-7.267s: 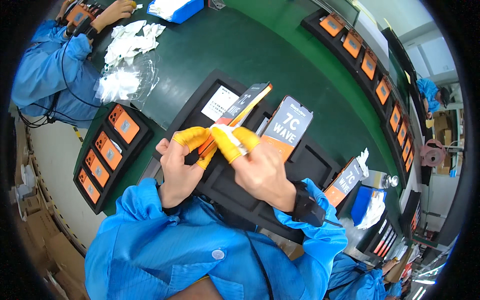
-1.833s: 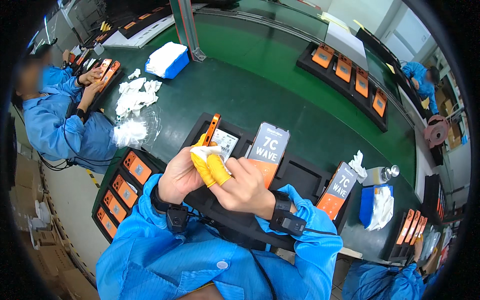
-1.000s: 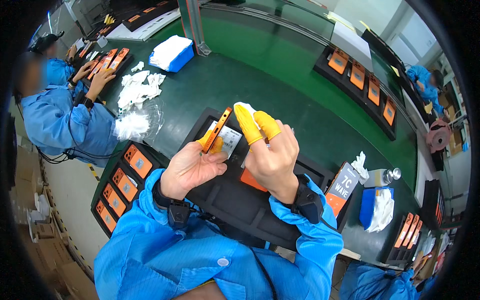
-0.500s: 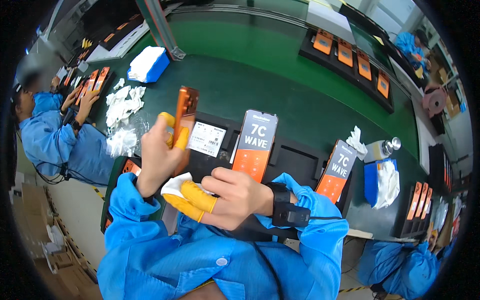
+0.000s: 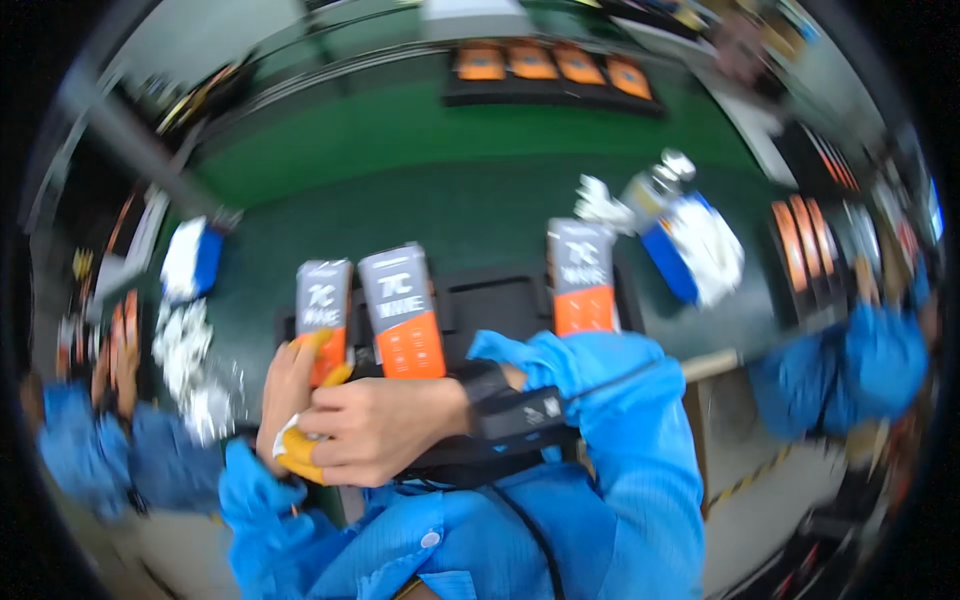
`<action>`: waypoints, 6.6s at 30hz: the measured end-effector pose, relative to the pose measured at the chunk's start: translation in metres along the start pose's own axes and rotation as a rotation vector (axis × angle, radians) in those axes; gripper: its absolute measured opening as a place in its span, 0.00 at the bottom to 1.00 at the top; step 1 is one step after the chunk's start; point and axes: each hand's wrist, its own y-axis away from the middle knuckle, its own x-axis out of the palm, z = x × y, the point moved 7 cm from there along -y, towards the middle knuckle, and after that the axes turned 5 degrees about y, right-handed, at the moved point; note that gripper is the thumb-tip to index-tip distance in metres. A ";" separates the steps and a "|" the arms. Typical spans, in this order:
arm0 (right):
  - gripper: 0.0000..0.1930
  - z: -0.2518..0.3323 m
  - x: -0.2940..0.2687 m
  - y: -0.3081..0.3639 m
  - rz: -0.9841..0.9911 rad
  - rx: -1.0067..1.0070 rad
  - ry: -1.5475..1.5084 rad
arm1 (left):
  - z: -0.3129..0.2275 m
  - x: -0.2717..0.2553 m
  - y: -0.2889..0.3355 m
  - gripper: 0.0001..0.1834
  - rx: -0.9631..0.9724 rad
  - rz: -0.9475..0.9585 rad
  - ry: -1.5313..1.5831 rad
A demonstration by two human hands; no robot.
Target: Cleaning and inspecting smartphone backs and camera lenses on an assembly line.
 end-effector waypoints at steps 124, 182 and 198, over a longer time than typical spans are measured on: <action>0.13 -0.009 -0.062 0.173 -0.655 1.849 -1.128 | -0.079 0.103 0.041 0.17 -0.909 0.018 2.036; 0.10 -0.031 -0.152 0.113 0.422 1.143 0.008 | -0.111 0.074 0.020 0.19 -0.378 0.152 1.352; 0.29 -0.016 -0.073 0.144 -0.062 1.759 -0.948 | -0.090 0.093 0.033 0.17 -0.711 0.033 1.964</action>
